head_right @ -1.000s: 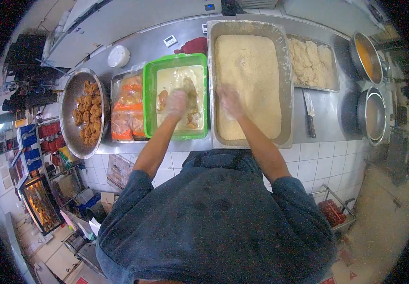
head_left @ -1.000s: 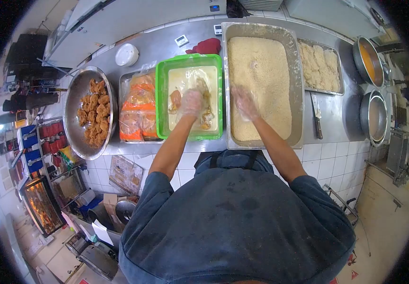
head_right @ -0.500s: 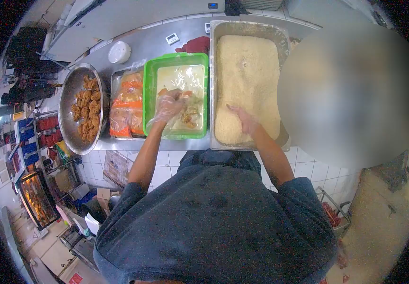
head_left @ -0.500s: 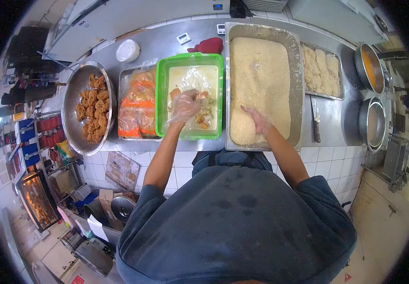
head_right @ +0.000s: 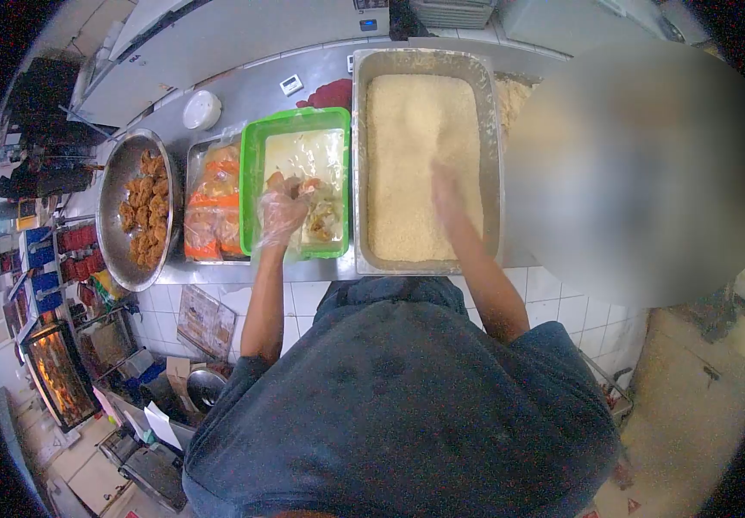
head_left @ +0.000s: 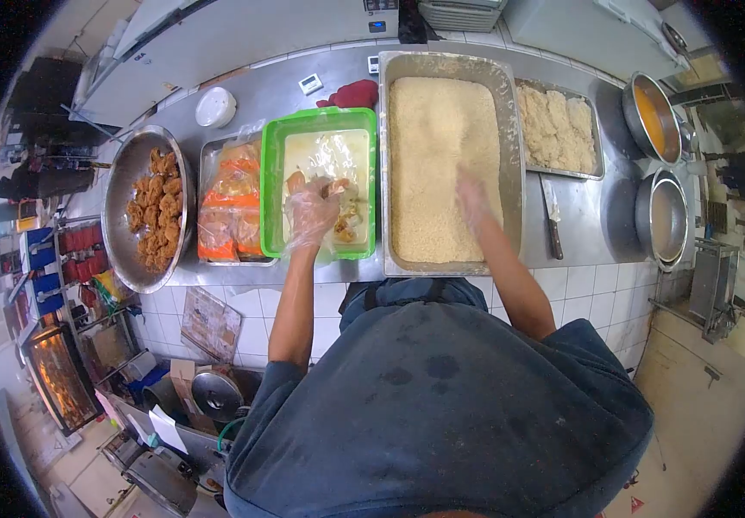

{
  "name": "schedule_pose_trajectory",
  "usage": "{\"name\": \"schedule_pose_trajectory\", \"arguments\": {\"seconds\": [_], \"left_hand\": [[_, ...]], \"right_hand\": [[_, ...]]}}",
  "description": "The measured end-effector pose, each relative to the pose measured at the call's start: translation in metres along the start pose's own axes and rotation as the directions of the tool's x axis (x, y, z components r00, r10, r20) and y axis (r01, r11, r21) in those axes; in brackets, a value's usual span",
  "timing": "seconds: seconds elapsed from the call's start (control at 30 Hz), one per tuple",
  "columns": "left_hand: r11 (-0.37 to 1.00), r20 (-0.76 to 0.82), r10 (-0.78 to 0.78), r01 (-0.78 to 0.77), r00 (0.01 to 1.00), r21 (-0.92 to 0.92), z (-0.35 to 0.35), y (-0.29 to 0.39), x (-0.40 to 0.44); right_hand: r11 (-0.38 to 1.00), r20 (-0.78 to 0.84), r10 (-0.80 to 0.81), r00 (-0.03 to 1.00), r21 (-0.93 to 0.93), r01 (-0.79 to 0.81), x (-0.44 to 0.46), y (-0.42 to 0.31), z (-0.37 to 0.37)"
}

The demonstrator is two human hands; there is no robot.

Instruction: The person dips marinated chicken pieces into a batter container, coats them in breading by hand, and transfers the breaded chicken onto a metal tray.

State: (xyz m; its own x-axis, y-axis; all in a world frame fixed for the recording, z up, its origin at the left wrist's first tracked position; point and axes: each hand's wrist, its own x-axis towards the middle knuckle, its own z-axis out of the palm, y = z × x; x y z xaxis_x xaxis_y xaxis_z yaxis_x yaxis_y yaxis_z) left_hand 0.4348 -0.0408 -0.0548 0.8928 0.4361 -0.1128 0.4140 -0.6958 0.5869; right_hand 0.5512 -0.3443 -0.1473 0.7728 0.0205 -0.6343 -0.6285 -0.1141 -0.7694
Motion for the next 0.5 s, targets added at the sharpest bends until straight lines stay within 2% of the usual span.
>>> {"name": "schedule_pose_trajectory", "arguments": {"seconds": [0.03, 0.07, 0.13, 0.23, 0.3, 0.33, 0.43, 0.5], "left_hand": [[1.0, 0.023, -0.01, 0.01, 1.0, -0.01, -0.001, 0.002, -0.001], [1.0, 0.046, -0.022, 0.023, 0.999, -0.019, -0.003, 0.004, -0.003], [0.999, 0.055, -0.034, 0.036, 0.998, -0.026, -0.004, 0.004, -0.011], [0.998, 0.001, -0.034, 0.034, 0.999, -0.044, -0.007, 0.005, -0.021], [0.996, -0.021, -0.044, 0.042, 0.999, -0.082, -0.008, 0.003, -0.026], [0.996, -0.019, -0.048, 0.046, 0.999, -0.076, -0.007, 0.001, -0.026], [0.996, 0.004, -0.063, 0.063, 0.998, -0.063, -0.005, 0.0, -0.026], [0.994, 0.032, -0.085, 0.087, 0.996, -0.059, -0.008, 0.003, -0.027]], "right_hand": [[0.865, 0.023, -0.183, 0.983, -0.471, 0.173, 0.003, 0.037, 0.0], [0.497, 0.13, -0.328, 0.936, -0.819, 0.288, 0.003, 0.061, -0.001], [0.318, 0.298, -0.032, 0.954, -0.902, 0.292, -0.008, 0.072, 0.0], [0.535, 0.42, 0.15, 0.895, -0.796, 0.284, 0.013, 0.123, 0.001], [0.781, 0.409, 0.272, 0.871, -0.622, 0.048, -0.027, 0.081, 0.011], [0.859, 0.416, 0.329, 0.848, -0.506, -0.085, -0.044, 0.059, 0.019], [0.856, 0.416, 0.516, 0.749, -0.267, -0.442, -0.046, 0.041, 0.032], [0.763, 0.545, 0.552, 0.631, -0.025, -0.646, -0.044, 0.043, 0.034]]}}
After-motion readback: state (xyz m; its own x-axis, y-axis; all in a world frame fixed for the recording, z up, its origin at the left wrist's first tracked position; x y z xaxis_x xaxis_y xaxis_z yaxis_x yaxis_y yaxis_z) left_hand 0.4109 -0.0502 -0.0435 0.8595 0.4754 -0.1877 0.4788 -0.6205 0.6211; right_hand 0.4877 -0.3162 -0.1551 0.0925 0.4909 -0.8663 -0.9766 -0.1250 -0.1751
